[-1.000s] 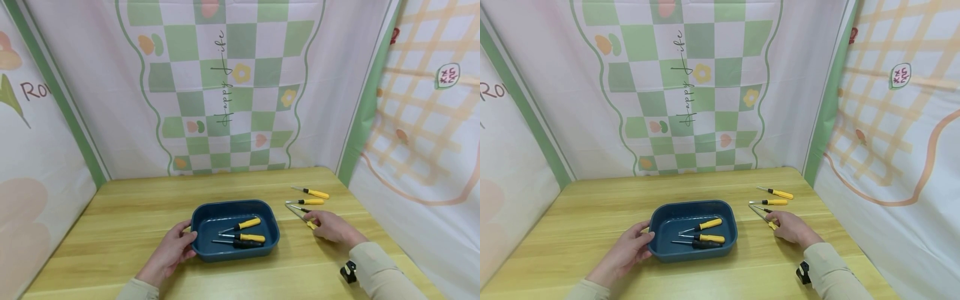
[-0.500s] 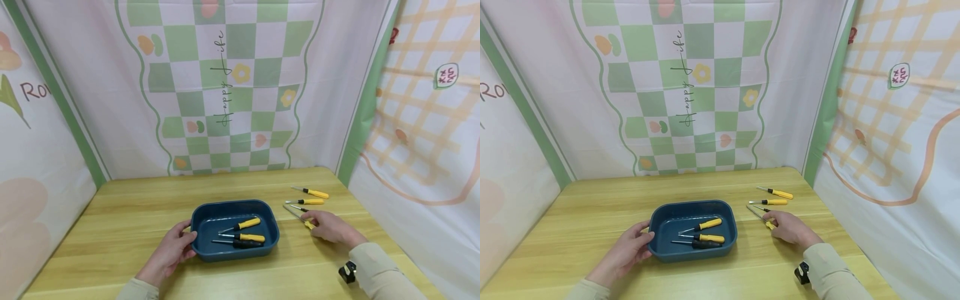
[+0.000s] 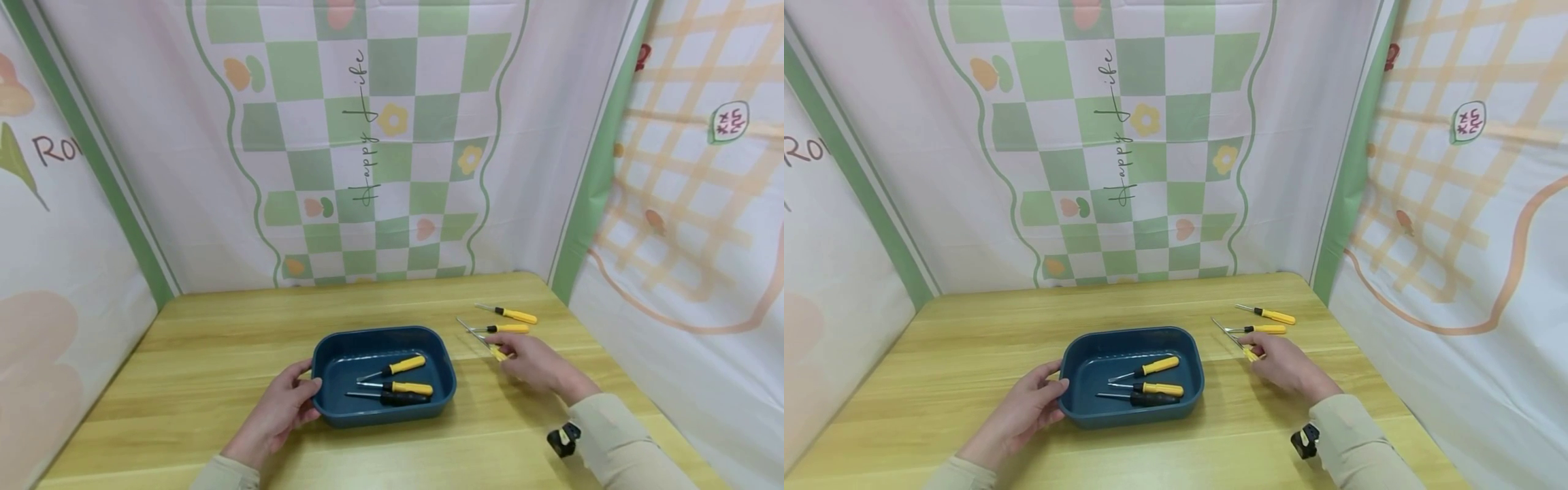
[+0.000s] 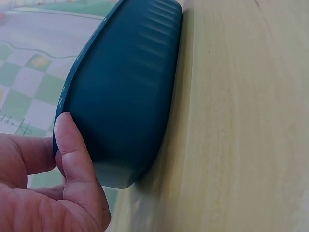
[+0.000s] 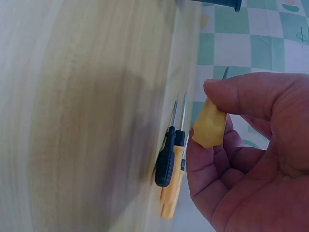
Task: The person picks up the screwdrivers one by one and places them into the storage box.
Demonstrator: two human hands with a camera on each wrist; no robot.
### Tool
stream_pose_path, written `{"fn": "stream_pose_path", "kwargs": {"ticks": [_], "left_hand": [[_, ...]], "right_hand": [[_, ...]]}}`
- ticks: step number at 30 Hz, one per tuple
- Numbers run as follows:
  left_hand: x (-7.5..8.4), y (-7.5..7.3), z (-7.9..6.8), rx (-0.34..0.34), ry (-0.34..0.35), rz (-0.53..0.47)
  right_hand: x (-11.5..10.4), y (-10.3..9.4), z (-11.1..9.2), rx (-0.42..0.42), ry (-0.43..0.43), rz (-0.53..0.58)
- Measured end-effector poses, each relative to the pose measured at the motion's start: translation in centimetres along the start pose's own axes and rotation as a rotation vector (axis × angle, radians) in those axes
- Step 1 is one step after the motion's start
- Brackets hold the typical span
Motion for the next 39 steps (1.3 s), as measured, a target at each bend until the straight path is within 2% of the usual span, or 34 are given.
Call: {"fn": "stream_pose_path", "kwargs": {"ticks": [6, 16, 35, 39], "left_hand": [[0.0, 0.0, 0.1, -0.001, 0.000, -0.004], [-0.2, 0.0, 0.1, 0.001, 0.000, -0.002], [-0.3, 0.0, 0.1, -0.002, 0.005, -0.001], [-0.3, 0.0, 0.1, -0.004, 0.011, -0.005]], "right_hand": [[-1.1, -0.2, 0.4, 0.021, -0.039, -0.022], [-3.0, 0.1, 0.5, 0.004, -0.094, 0.018], [-5.7, 1.6, 1.3, -0.045, -0.079, 0.039], [-6.3, 1.8, 1.5, -0.054, -0.098, 0.038]]}}
Point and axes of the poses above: each hand's wrist, its own z-axis towards the middle knuckle, its own y-axis out of the palm, x = y × z, the point moved 4 cm from there along z, towards the middle knuckle, and after that the axes turned 14 degrees about z, right-handed, at the moved point
